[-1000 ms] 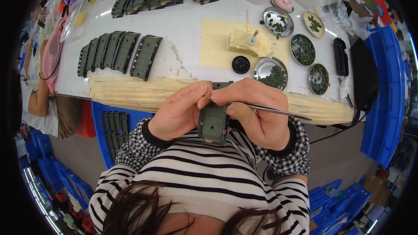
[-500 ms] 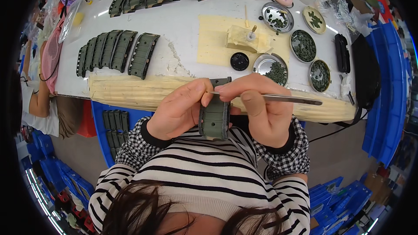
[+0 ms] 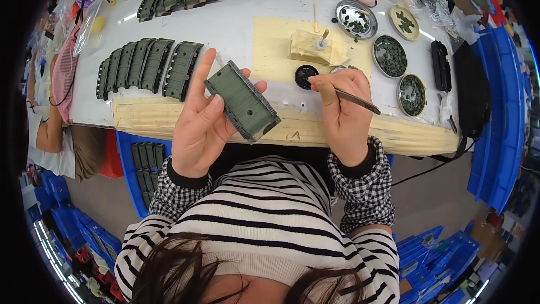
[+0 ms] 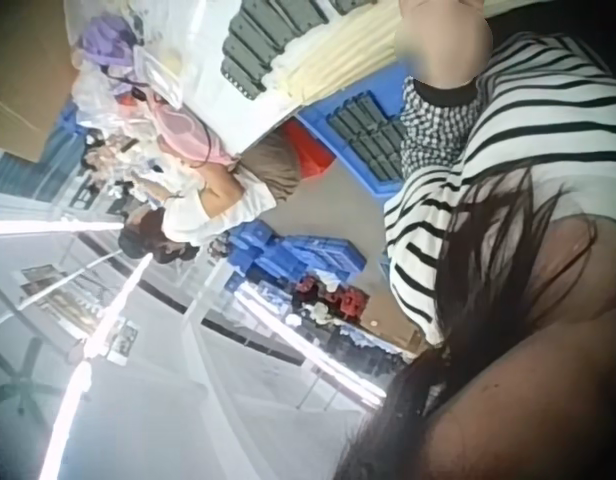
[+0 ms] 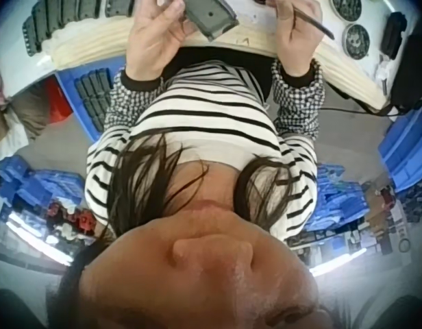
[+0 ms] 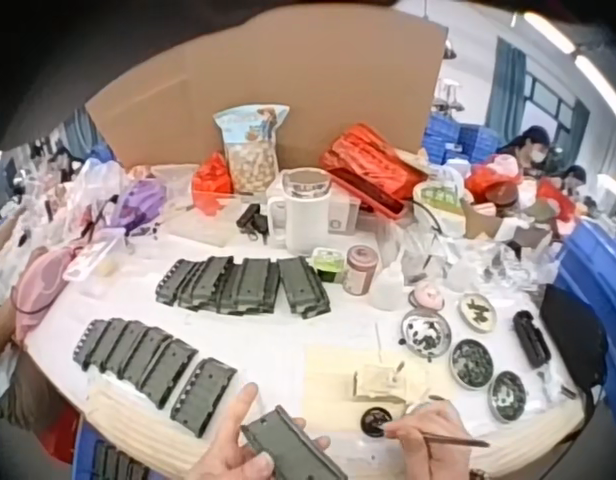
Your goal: Apply adhesive or finish with a brush and assemble plastic toy tank components at a workbench.
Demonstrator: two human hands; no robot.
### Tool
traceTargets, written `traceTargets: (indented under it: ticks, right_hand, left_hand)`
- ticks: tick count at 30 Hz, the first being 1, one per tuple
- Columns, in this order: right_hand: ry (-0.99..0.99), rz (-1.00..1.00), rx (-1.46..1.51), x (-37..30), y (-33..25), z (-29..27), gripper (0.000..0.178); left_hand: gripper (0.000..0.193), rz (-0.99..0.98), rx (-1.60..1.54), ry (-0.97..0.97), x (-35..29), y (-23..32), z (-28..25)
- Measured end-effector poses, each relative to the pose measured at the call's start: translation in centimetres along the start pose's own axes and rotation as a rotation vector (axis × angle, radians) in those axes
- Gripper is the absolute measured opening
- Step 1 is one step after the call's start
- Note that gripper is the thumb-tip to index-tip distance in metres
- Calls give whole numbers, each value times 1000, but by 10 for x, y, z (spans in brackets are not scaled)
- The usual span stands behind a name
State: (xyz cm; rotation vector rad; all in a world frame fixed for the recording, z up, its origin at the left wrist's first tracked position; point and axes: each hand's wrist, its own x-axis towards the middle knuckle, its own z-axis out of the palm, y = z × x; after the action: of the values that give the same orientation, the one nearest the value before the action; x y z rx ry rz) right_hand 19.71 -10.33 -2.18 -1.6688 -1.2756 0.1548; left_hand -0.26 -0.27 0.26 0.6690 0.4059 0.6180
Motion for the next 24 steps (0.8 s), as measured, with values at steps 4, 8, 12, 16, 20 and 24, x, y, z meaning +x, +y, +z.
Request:
traceTargets:
  ticks: [4, 8, 12, 16, 20, 24]
  right_hand:
    - [-9, -14, -57, 0, 1, 0, 14]
    - [13, -10, 3, 0, -3, -1, 17]
    - [34, -233, 59, -1, -26, -18, 27]
    - [-119, -267, 377, -9, -50, -8, 29]
    - [-162, -145, 437, -16, -52, 0, 29]
    - [-156, -113, 442, -17, -52, 2, 29]
  left_hand:
    - [64, 15, -48, 44, 2, -1, -1]
    - [61, 48, -124, 77, 2, -2, -3]
    - [55, 64, -184, 92, 3, -2, -1]
    - [57, 62, -222, 94, 6, -5, 1]
    - [53, 62, -197, 96, 6, -4, 3]
    - [51, 69, -185, 108, 6, -5, 3]
